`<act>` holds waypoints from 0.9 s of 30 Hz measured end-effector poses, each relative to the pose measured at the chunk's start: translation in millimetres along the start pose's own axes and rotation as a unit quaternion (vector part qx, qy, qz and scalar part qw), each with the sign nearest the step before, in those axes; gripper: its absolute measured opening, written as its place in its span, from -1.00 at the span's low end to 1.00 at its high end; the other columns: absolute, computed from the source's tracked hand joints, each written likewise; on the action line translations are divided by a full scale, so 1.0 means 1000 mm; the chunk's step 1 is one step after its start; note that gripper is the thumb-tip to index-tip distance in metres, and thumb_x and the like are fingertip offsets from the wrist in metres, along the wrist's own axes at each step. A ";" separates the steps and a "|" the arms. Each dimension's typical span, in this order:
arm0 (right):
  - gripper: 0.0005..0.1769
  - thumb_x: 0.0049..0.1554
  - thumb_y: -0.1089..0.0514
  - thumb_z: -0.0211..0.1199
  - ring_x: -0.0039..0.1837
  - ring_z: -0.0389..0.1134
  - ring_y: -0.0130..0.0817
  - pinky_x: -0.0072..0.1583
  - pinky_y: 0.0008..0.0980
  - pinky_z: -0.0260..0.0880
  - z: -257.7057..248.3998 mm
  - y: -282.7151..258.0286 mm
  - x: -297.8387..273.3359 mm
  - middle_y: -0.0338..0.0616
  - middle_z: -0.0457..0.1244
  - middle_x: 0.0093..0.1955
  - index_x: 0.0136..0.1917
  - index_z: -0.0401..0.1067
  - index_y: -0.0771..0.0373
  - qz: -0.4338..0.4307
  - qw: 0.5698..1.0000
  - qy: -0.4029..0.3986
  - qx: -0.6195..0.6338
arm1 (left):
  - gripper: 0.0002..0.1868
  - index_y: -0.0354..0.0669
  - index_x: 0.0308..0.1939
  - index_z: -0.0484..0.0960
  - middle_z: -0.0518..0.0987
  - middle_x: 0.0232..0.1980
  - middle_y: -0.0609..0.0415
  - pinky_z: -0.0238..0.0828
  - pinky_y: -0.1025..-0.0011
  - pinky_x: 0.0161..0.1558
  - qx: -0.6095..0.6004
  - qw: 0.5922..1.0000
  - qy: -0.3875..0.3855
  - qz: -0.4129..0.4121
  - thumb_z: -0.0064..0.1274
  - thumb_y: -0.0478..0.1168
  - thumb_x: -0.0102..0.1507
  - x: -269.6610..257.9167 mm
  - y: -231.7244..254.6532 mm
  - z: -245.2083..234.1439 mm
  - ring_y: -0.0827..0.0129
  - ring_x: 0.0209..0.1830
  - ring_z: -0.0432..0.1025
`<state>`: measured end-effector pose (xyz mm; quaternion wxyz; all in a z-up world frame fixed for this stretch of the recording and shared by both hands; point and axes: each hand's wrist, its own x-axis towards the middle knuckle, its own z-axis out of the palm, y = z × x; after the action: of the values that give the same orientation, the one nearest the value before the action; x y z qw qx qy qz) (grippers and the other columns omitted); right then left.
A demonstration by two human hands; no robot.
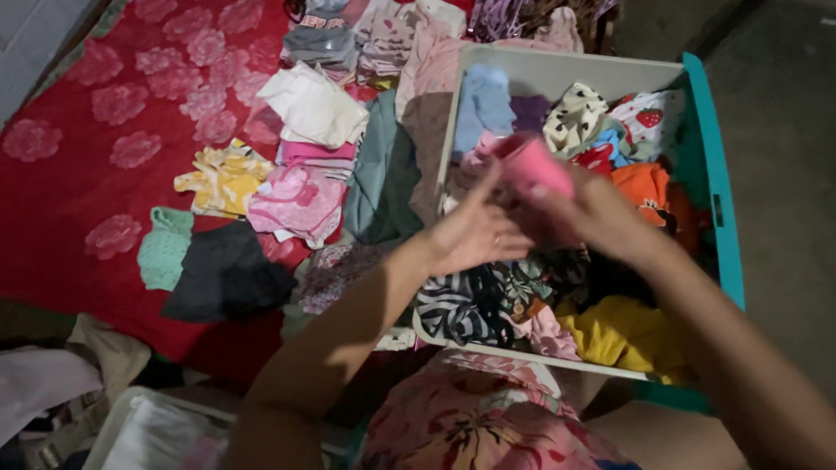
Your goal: The person sorts through a drawer of baby clothes, picking up and displaying various items like a pink shirt, a green knit top, white pajamas, a zebra-print garment, and a strawberry-themed dress before placing them back or on the bed.
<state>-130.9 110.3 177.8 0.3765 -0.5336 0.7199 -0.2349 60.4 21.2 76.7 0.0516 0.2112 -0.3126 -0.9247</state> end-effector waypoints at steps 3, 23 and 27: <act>-0.67 0.30 0.14 0.12 0.65 0.18 -0.14 0.57 -0.08 0.10 0.023 -0.032 0.001 -0.18 0.21 0.57 0.32 0.41 0.11 -0.426 0.878 -0.016 -0.219 | 0.18 -0.24 0.60 -0.11 0.20 0.47 -0.28 0.35 0.02 0.17 -0.153 0.977 -0.028 0.147 0.05 0.40 0.18 -0.011 0.023 0.005 0.01 0.42 0.24; -0.71 0.08 0.34 0.33 0.17 0.45 -0.24 0.23 -0.27 0.46 -0.012 0.040 0.030 -0.08 0.40 0.13 0.11 0.52 0.24 -0.367 0.922 0.020 -0.126 | -0.61 -0.32 0.14 0.53 0.63 0.07 -0.11 0.56 0.26 0.08 0.081 0.889 0.401 0.207 0.10 -0.12 0.34 0.034 -0.058 -0.354 0.20 0.05 0.57; -0.36 -0.01 0.05 0.53 0.04 0.44 -0.35 0.06 -0.38 0.52 0.042 0.029 0.017 -0.06 0.34 0.10 0.27 0.42 0.30 -0.361 0.914 -0.186 -0.018 | -0.60 -0.29 0.13 0.51 0.63 0.03 -0.11 0.55 0.27 0.05 0.290 0.820 0.471 0.145 0.09 -0.08 0.35 0.023 -0.041 -0.333 0.21 0.03 0.57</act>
<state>-116.9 106.5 126.2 0.3832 -0.7980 0.3997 -0.2382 182.0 -136.4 -193.7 0.2626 0.5783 -0.5312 -0.5607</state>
